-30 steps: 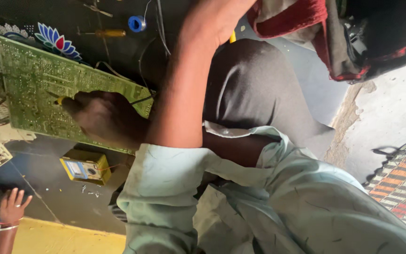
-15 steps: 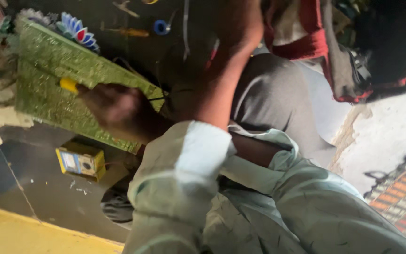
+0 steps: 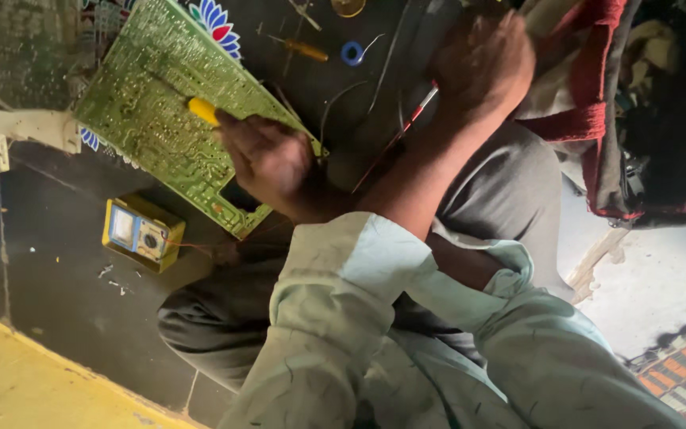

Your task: The person sits on the floor and uses a soldering iron to work on a green circuit board, occasionally using a screwdriver to adjust components. A multimeter is visible nearby, and the person manipulates the board and tools throughout the clip.

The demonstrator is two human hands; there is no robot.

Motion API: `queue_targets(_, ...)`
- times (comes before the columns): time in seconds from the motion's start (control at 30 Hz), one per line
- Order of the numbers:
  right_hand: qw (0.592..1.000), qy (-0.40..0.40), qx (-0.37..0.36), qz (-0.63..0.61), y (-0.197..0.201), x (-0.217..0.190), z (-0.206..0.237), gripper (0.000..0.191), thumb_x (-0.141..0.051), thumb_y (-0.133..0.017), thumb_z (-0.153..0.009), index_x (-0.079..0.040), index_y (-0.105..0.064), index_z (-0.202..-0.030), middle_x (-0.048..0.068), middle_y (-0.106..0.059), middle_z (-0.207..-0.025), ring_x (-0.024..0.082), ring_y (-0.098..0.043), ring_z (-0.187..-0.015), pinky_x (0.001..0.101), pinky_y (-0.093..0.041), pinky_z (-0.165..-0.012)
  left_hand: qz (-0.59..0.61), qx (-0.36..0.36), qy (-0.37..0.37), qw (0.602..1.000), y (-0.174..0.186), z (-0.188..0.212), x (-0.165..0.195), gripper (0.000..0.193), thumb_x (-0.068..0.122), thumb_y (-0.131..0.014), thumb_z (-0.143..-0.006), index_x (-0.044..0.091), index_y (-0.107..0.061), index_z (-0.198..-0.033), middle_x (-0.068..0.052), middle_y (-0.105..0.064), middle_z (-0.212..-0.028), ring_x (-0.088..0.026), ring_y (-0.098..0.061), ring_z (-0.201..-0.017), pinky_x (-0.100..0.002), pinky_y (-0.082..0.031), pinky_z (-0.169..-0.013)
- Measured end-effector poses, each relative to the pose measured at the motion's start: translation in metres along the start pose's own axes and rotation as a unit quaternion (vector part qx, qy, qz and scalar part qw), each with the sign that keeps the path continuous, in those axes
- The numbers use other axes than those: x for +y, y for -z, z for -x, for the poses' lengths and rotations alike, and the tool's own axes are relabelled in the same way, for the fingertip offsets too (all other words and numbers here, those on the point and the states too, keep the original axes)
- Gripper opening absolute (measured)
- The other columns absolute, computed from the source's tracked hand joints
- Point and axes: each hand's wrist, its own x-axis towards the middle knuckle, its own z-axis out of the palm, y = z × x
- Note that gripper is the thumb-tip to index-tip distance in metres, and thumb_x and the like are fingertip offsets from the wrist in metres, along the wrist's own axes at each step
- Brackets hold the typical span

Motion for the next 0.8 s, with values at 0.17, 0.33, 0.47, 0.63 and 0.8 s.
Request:
queue_targets(0.17,1.0,0.008,0.003,0.018,-0.026,0.002,-0.013,0.01,-0.006,-0.072,-0.11,0.001,-0.076,-0.114,0.012,-0.077,-0.098,0.015,-0.067,-0.083,0.029,-0.056,-0.074,0.128,0.064,-0.023,0.989,0.026,0.014,0.01,0.017,0.02,-0.061,-0.098,0.007,-0.066,-0.108,-0.018,-0.07,-0.108,-0.033,-0.071,-0.097,-0.042,-0.058,-0.078)
queue_targets(0.33,0.999,0.027,0.004,0.032,-0.042,0.012,-0.021,0.009,-0.005,-0.072,-0.11,0.002,-0.076,-0.114,0.012,-0.077,-0.098,0.015,-0.067,-0.083,0.0289,-0.056,-0.075,0.379,0.165,-0.107,0.904,0.103,0.049,0.018,0.033,0.02,-0.059,-0.12,0.01,-0.042,-0.147,-0.013,-0.058,-0.134,-0.027,-0.06,-0.12,-0.033,-0.052,-0.103)
queue_targets(0.47,0.998,0.053,0.006,0.032,-0.048,0.026,-0.026,0.009,-0.005,-0.072,-0.111,0.003,-0.076,-0.114,0.011,-0.076,-0.098,0.015,-0.066,-0.083,0.0288,-0.056,-0.075,0.379,0.123,-0.029,0.917,0.203,0.116,-0.061,0.035,0.018,-0.067,-0.108,0.003,-0.054,-0.137,-0.017,-0.062,-0.129,-0.03,-0.067,-0.116,-0.037,-0.053,-0.094)
queue_targets(0.63,0.996,0.087,0.03,0.007,-0.05,0.02,-0.044,0.009,-0.004,-0.072,-0.112,0.004,-0.076,-0.114,0.011,-0.076,-0.098,0.015,-0.066,-0.084,0.0288,-0.055,-0.075,0.285,0.098,0.155,0.941,0.289,0.181,-0.239,0.032,0.011,-0.057,-0.103,0.008,-0.061,-0.134,-0.018,-0.067,-0.114,-0.033,-0.067,-0.074,-0.043,-0.057,-0.066)
queue_targets(0.8,0.991,-0.08,0.017,-0.107,-0.05,-0.001,-0.062,0.01,-0.006,-0.071,-0.108,0.003,-0.073,-0.109,0.008,-0.074,-0.086,0.007,-0.061,-0.059,0.0232,-0.045,-0.051,0.14,0.249,0.086,0.954,0.316,0.207,-0.382,0.025,0.002,-0.059,-0.11,0.002,-0.059,-0.136,-0.02,-0.067,-0.107,-0.037,-0.068,-0.092,-0.042,-0.055,-0.082)
